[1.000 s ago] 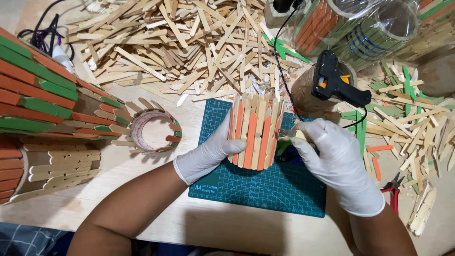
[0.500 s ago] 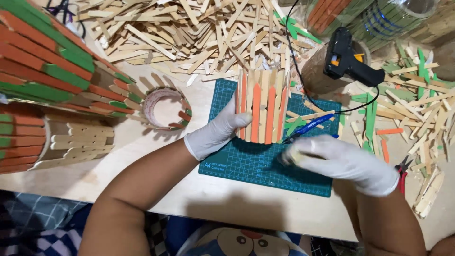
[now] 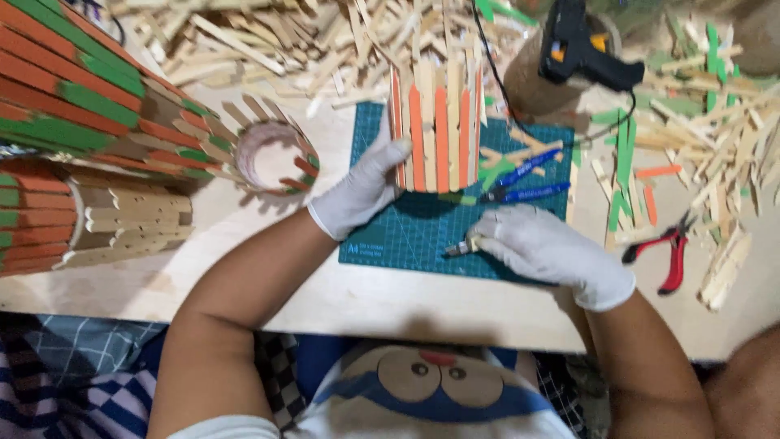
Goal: Assembling and shaping a decorative container using popsicle sticks, glue, and hand tools.
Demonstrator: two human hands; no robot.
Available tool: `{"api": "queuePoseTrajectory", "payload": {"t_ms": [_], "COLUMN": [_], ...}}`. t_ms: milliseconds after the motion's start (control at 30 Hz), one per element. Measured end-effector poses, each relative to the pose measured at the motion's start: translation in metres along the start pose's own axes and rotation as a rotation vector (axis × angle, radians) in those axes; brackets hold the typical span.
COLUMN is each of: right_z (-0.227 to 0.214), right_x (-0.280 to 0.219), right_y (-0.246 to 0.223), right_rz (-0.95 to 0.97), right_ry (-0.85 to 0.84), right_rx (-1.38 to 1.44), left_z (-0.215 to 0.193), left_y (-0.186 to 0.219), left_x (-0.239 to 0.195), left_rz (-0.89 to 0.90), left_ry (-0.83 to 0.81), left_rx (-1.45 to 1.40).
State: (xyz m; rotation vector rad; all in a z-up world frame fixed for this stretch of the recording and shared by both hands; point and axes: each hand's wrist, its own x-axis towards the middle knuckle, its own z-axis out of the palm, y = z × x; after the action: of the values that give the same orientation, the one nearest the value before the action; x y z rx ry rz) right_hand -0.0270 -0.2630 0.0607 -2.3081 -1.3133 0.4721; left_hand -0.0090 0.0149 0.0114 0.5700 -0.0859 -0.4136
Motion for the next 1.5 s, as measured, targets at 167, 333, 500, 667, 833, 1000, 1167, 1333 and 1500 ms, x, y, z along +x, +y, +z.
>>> {"api": "queuePoseTrajectory", "payload": {"t_ms": [167,333,500,667,833,1000,1167,1333,1500], "right_z": [-0.008,0.0,0.005,0.006,-0.023,-0.057,-0.061,-0.057,-0.057], "right_x": [0.004,0.005,0.004,-0.002,0.004,0.009,0.018,0.023,0.028], "right_y": [-0.004,-0.008,-0.003,-0.005,-0.013,-0.024,-0.023,-0.015,0.012], "right_rz": [0.013,0.061,0.09,0.038,0.081,0.18,0.175,0.092,-0.062], "right_ry": [-0.029,0.034,0.021,0.074,0.01,0.188,0.281,0.249,0.056], "right_rx": [0.082,-0.009,-0.106,-0.023,0.118,0.096,-0.078,0.022,0.178], "left_z": [-0.003,-0.012,-0.007,-0.04,-0.024,-0.033,-0.026,-0.029,-0.022], "left_y": [-0.005,-0.008,-0.007,-0.027,-0.018,-0.022,-0.02,-0.022,-0.018], "left_x": [0.006,0.004,-0.001,0.003,0.003,0.007,0.007,0.011,0.013], "left_rz": [0.01,-0.004,0.018,0.138,0.18,0.219,0.212,0.227,0.21], "left_ry": [-0.036,-0.013,0.013,-0.121,-0.059,-0.088,-0.093,-0.085,-0.11], "left_rx": [-0.077,-0.028,0.086,0.346,0.544,0.623,0.618,0.669,0.695]}}
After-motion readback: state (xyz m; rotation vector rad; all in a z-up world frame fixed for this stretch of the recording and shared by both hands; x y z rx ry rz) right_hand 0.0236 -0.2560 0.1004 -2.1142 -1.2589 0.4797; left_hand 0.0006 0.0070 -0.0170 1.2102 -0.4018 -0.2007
